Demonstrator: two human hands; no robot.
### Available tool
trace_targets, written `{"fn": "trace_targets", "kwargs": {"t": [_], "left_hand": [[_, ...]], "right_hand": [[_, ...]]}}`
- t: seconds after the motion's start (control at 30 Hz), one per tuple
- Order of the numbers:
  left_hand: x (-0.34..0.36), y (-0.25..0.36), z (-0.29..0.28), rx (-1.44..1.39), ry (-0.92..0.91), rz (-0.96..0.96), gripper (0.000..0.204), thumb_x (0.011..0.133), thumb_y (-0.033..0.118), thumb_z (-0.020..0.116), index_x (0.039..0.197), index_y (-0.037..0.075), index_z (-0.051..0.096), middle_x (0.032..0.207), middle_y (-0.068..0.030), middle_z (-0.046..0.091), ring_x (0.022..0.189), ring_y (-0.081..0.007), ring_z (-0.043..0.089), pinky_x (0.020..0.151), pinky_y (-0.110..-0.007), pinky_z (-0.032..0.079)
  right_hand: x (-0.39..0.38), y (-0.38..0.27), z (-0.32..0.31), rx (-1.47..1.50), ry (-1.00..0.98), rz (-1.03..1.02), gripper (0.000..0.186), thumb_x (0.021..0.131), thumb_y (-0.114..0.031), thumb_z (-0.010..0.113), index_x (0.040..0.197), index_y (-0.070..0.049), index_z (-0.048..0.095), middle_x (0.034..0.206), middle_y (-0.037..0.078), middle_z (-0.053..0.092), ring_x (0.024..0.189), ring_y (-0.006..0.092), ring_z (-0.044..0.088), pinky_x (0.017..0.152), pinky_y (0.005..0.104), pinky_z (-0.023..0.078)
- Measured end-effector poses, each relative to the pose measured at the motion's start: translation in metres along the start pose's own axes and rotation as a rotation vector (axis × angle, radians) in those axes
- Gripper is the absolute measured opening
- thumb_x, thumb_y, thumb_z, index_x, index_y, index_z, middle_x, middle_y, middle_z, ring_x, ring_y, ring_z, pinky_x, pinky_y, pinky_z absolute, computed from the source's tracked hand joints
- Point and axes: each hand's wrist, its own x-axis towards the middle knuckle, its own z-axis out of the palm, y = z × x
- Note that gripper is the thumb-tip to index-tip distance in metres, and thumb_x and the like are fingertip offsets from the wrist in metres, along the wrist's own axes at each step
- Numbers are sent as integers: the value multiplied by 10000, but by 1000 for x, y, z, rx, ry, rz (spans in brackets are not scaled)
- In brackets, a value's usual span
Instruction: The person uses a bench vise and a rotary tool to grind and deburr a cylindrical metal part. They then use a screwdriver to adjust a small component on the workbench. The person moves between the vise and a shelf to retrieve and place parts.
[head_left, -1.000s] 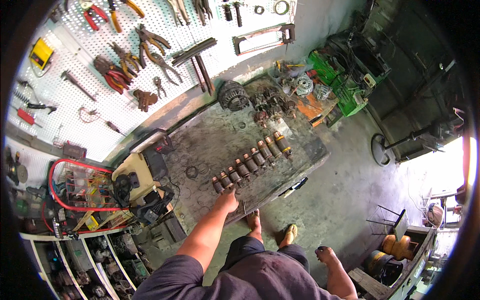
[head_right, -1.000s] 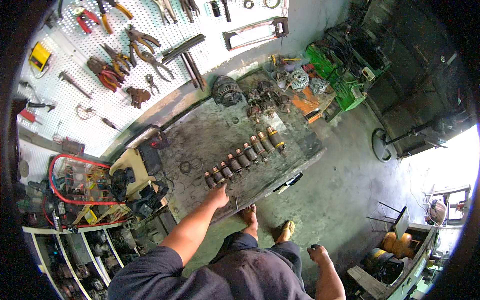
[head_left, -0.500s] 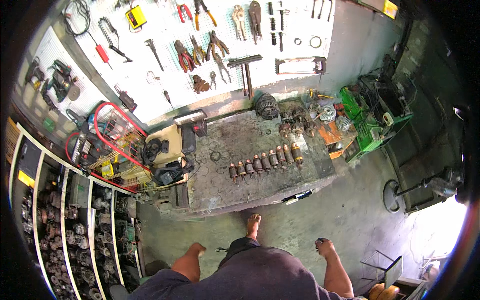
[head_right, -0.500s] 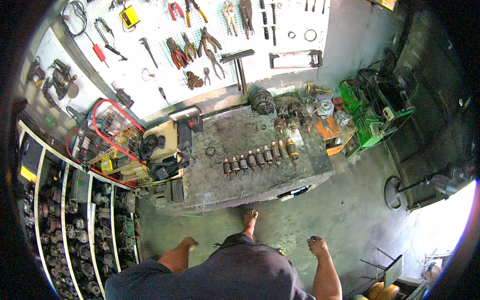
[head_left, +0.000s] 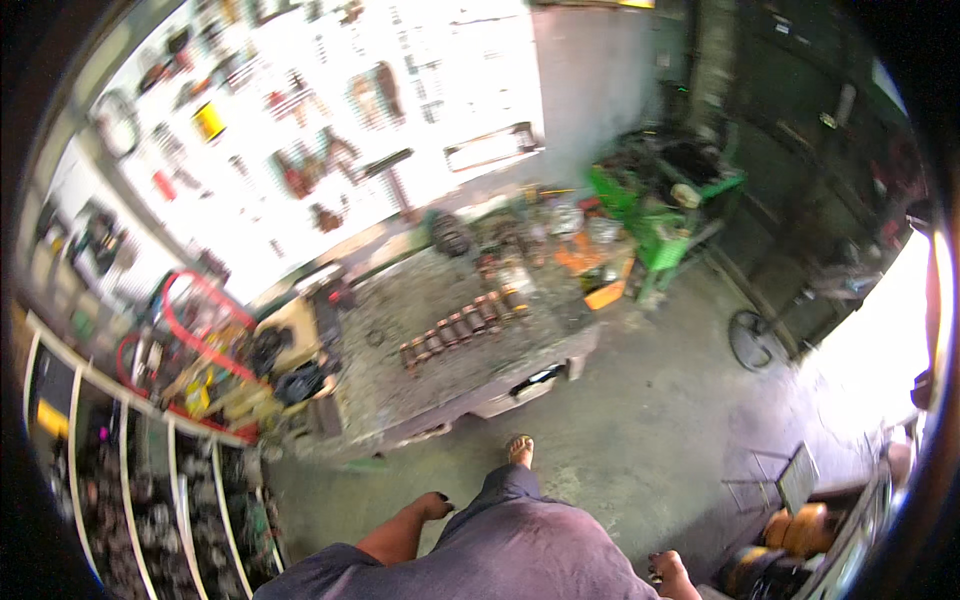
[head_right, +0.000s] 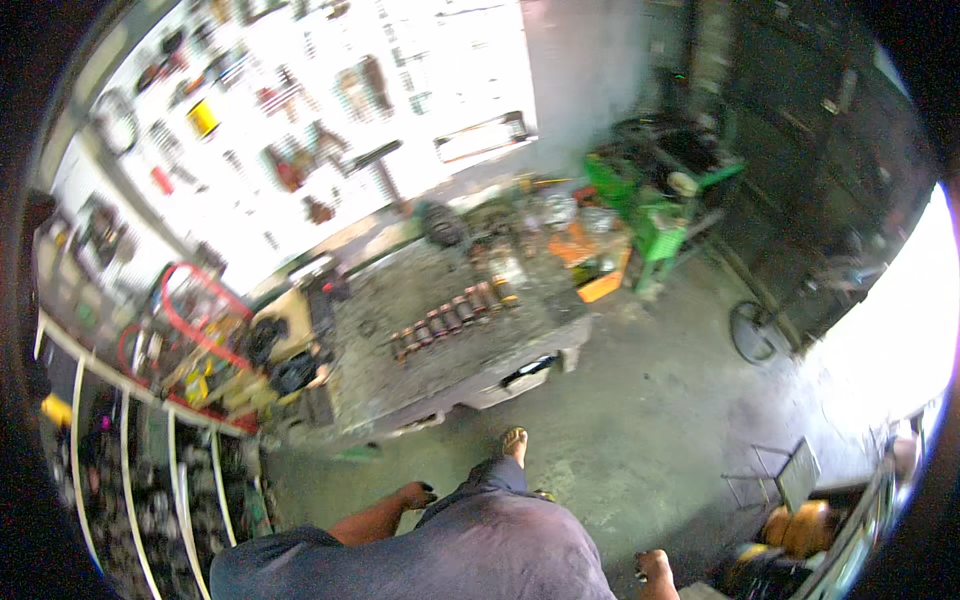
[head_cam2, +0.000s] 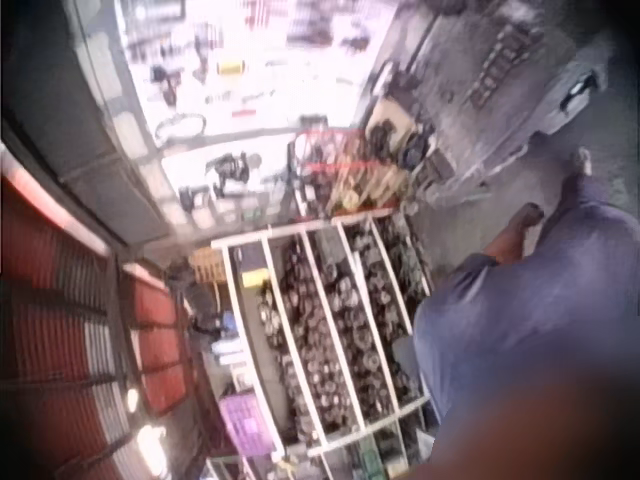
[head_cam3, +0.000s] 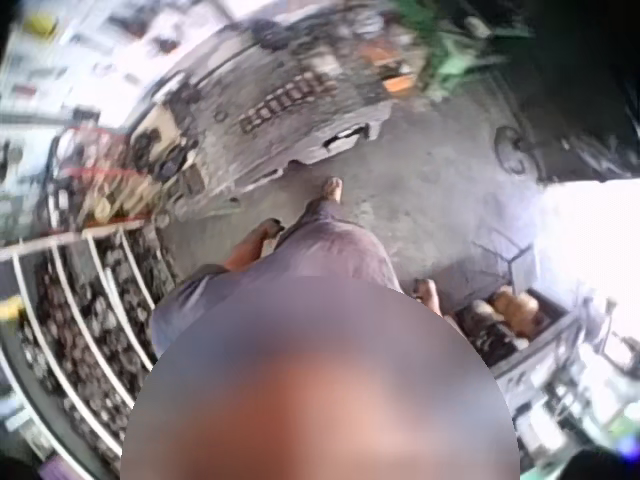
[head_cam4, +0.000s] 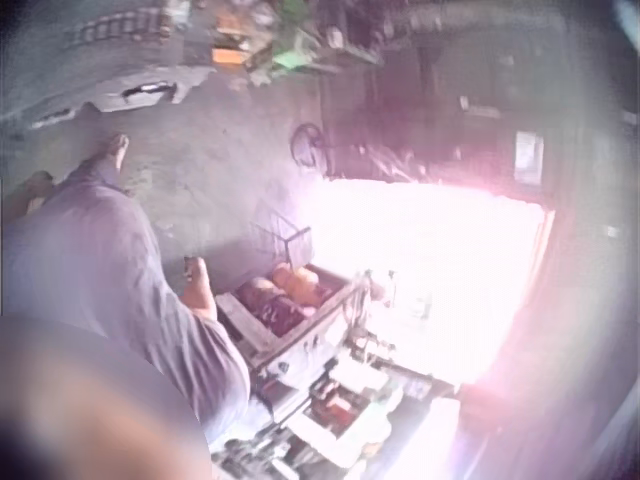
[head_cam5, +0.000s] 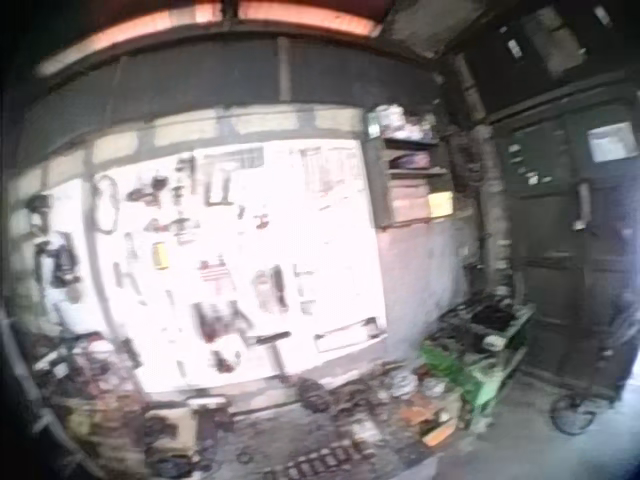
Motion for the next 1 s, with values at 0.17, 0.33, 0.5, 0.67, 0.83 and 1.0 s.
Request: {"fn": "trace_targets", "kwargs": {"t": [0.17, 0.33, 0.5, 0.67, 0.83, 1.0], "left_hand": [[60, 49, -80, 441, -173, -62, 584, 1012, 596, 680, 1143, 45, 821, 1094, -179, 833, 988, -386, 782, 947, -513, 590], [119, 170, -133, 584, -81, -36, 669, 968, 589, 759, 1263, -9, 811, 1259, -224, 806, 1218, -380, 753, 997, -506, 582], [192, 345, -147, 752, -144, 160, 667, 965, 570, 775, 1287, -14, 800, 1293, -230, 797, 1251, -375, 744, 1026, -493, 578], [269, 565, -152, 953, -37, 341, 668, 963, 550, 790, 1312, -19, 788, 1328, -235, 789, 1283, -369, 735, 1054, -480, 575], [297, 771, -95, 495, -15, 658, 504, 930, 207, 841, 1344, -61, 735, 1138, -206, 823, 924, -292, 804, 850, -438, 649], [269, 878, -2, 428, -141, 806, 453, 979, 163, 813, 1367, -52, 722, 1116, -171, 821, 882, -248, 793, 765, -381, 652]], "right_hand": [[-24, 21, 43, 445, 164, 116, 297, 1079, -345, 630, 1137, -113, 806, 1061, 84, 833, 869, 254, 797, 741, 457, 637], [-25, 19, 107, 492, 140, 77, 353, 1083, -386, 656, 1146, -100, 853, 970, 133, 841, 869, 245, 804, 765, 447, 646], [-21, 21, 149, 748, -18, 246, 343, 1054, -292, 617, 1217, -91, 841, 1065, 163, 842, 962, 293, 821, 839, 472, 655], [-36, 32, 141, 992, 85, 441, 351, 1014, -285, 641, 1214, -74, 836, 1029, 149, 841, 913, 289, 817, 765, 470, 651], [-40, 17, 94, 1202, 246, 508, 349, 951, -320, 669, 1023, -44, 870, 996, 186, 840, 922, 341, 814, 825, 475, 626], [-22, 17, 66, 1289, 214, 343, 441, 1032, -434, 669, 1020, -36, 858, 940, 158, 835, 854, 291, 794, 776, 484, 623]]}}
